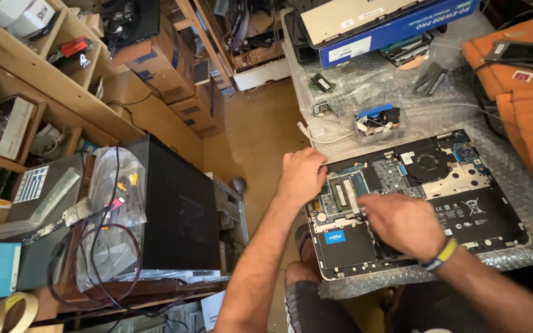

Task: Reinstalling a battery into a laptop and securing it with screws using a screwdriver.

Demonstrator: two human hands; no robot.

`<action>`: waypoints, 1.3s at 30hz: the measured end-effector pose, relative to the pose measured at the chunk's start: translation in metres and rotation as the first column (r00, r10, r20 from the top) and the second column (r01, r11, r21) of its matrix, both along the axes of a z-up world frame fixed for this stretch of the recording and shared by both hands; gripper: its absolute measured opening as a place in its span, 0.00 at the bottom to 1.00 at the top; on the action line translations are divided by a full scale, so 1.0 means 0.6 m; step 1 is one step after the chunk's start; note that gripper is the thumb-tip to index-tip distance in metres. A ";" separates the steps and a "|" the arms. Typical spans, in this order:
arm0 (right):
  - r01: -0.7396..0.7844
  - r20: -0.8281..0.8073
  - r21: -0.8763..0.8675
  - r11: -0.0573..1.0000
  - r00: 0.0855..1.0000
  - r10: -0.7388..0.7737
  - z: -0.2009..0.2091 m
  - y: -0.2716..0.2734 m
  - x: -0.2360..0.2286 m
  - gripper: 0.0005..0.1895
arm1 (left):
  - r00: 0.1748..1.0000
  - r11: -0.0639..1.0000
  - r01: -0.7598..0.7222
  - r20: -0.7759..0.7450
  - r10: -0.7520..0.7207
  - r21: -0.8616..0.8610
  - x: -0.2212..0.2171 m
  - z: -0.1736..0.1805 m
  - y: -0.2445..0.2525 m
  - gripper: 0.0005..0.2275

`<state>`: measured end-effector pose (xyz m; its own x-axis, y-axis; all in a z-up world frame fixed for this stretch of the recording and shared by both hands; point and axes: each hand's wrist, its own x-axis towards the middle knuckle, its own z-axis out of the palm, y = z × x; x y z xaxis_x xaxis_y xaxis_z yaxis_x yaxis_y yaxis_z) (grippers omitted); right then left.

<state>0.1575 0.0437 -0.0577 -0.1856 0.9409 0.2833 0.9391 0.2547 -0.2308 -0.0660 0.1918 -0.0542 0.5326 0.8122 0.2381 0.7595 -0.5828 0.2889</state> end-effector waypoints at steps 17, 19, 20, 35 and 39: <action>-0.070 -0.332 -0.142 0.987 0.943 0.019 0.034 -0.093 0.099 0.12 | 0.982 0.982 0.174 0.086 -0.167 -0.080 -0.007 0.034 -0.110 0.29; -0.066 -0.342 -0.160 0.985 0.940 0.007 0.036 -0.095 0.100 0.12 | 0.984 0.982 0.169 0.074 -0.162 -0.090 -0.004 0.045 -0.115 0.30; -0.071 -0.356 -0.164 0.984 0.935 0.008 0.038 -0.095 0.100 0.12 | 0.986 0.981 0.158 0.068 -0.151 -0.108 -0.003 0.052 -0.117 0.30; -0.134 -0.505 -0.164 0.977 0.863 0.033 0.014 -0.099 0.065 0.15 | 0.809 0.984 0.152 0.584 -0.067 -0.097 0.012 0.091 -0.214 0.25; -0.143 -0.677 -0.160 0.977 0.736 -0.003 0.055 -0.101 0.026 0.16 | 0.127 0.786 0.566 0.968 0.217 -0.251 0.046 0.062 -0.259 0.23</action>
<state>0.1729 -0.0170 -0.0250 -0.0840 0.9803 0.1787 0.5020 0.1965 -0.8422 -0.0381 0.0361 -0.0169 0.3330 0.8917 0.3065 -0.4685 -0.1256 0.8745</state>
